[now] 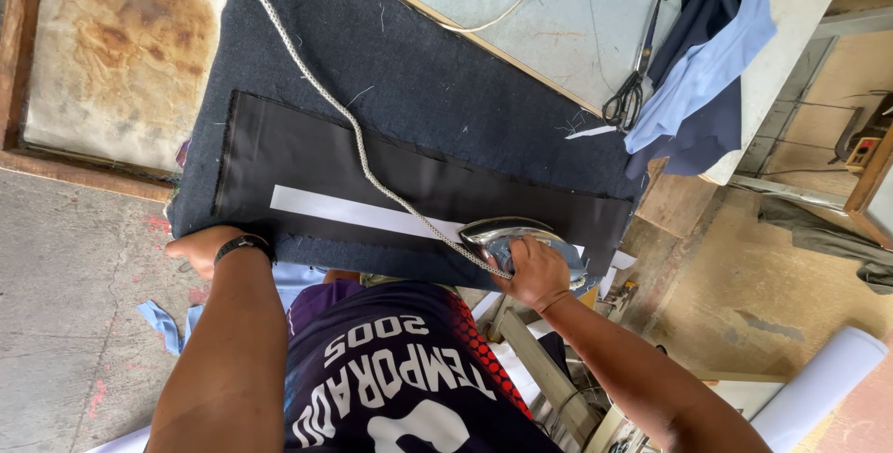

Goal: The person irons a white strip of fabric attached to a black piece of material on a workbench using a steam iron. They move the iron back and forth along the strip, then lift the fabric to inspect it and place it on a sewing machine table.

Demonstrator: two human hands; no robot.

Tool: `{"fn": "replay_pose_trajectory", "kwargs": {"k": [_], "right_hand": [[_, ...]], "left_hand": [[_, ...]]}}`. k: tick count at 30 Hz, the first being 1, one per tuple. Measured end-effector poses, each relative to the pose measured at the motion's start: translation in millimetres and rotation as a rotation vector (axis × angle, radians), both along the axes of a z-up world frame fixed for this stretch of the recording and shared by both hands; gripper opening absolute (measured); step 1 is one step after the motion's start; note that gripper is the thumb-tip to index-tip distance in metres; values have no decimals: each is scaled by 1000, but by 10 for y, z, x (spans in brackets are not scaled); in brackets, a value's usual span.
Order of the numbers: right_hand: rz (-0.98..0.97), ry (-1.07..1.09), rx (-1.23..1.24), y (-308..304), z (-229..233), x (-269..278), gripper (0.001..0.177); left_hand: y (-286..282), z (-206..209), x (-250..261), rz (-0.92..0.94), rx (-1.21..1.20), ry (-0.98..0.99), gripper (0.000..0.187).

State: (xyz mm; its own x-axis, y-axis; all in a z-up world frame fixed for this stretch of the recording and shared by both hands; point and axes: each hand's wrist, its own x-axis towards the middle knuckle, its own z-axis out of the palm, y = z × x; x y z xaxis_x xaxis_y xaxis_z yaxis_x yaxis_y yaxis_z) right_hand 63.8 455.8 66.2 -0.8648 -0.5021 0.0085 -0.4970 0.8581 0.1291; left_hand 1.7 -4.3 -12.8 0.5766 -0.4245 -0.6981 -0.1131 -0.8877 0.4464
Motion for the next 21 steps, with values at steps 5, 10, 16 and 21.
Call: {"fn": "replay_pose_trajectory", "kwargs": {"k": [5,10,16,21], "right_hand": [[-4,0,-5,7,-18,15,44],[-8,7,1,9,-17,13,43],[-4,14,12,-1,2,5,43],[-4,10,3,0,-10,11,43]], "left_hand": [[-17,-170,102,-22,-29,8,96],[12,27,0,-24,-17,-18,94],[-3,55,-8,-41,9,-19,89],[34,83,-8,-54,-27,-17,91]]}}
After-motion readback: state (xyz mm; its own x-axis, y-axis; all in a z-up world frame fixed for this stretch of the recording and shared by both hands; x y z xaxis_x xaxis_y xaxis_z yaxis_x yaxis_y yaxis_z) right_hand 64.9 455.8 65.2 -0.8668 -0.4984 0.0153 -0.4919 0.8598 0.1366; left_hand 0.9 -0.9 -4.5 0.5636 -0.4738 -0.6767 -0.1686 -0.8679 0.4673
